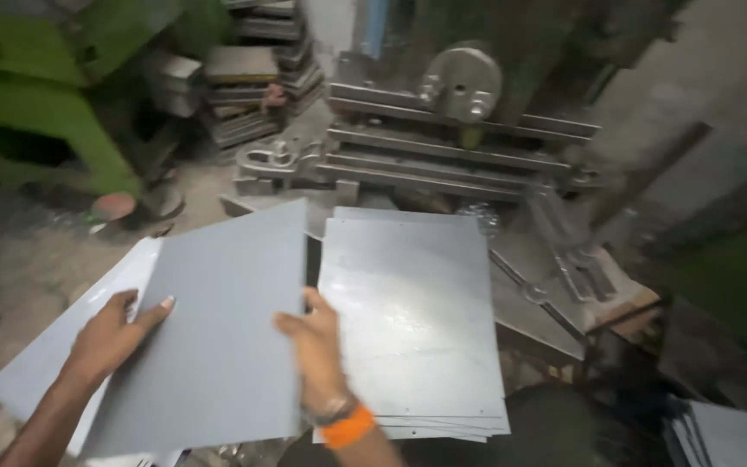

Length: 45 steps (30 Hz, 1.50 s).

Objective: The recorder is feeding thin metal sheets into an industrial stamping machine and stacking the processed parts into separate piles.

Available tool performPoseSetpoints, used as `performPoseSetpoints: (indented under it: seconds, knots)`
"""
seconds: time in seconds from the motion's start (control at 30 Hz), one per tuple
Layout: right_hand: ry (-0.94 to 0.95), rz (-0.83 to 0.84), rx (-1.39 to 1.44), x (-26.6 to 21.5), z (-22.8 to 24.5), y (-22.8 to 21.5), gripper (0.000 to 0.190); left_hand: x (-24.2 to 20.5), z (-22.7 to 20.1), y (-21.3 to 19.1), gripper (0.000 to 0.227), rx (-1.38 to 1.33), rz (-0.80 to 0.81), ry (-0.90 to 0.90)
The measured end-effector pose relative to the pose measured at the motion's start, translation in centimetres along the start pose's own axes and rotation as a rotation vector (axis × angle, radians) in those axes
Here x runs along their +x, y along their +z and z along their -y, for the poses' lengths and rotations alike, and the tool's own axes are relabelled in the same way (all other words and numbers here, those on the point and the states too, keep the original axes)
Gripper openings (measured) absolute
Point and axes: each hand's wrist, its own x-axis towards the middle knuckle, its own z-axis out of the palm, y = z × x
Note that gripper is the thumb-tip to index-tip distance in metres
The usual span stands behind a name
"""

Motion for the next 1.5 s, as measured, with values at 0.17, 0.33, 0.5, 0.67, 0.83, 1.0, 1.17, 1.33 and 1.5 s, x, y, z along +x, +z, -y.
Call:
performPoseSetpoints:
  seconds: [0.17,0.33,0.5,0.67,0.83,1.0,1.17,1.33,1.5]
  knots:
    - [-0.199,-0.176,-0.317,1.7,6.6,-16.2,0.056,-8.4,-11.7,2.8,0.073,-0.768,0.342,-0.157]
    - [-0.12,-0.462,-0.626,0.6,15.4,-19.3,0.066,-5.0,-19.2,10.5,0.066,-1.102,0.528,0.106]
    - [-0.219,-0.363,-0.358,10.0,14.3,-33.9,0.043,1.2,-25.8,14.5,0.074,-1.018,0.538,0.157]
    - [-0.115,-0.323,-0.109,9.7,16.8,-29.4,0.026,5.2,-27.4,16.3,0.067,-1.079,0.482,0.181]
    - [-0.1,-0.335,-0.111,14.0,16.1,-36.0,0.026,5.1,-28.4,17.2,0.062,-1.056,0.403,0.175]
    - [-0.148,-0.365,-0.334,10.8,16.5,-33.5,0.025,3.8,-29.3,17.1,0.059,-1.084,0.38,0.17]
    - [-0.315,-0.272,-0.513,11.5,15.5,-35.4,0.029,4.3,-29.3,17.6,0.061,-1.118,0.394,0.138]
    - [-0.265,-0.285,-0.323,13.1,15.1,-37.7,0.03,4.2,-29.7,17.7,0.06,-1.163,0.398,0.139]
    - [-0.348,-0.241,-0.606,13.2,14.7,-38.5,0.032,3.2,-29.7,16.8,0.06,-1.139,0.39,0.134]
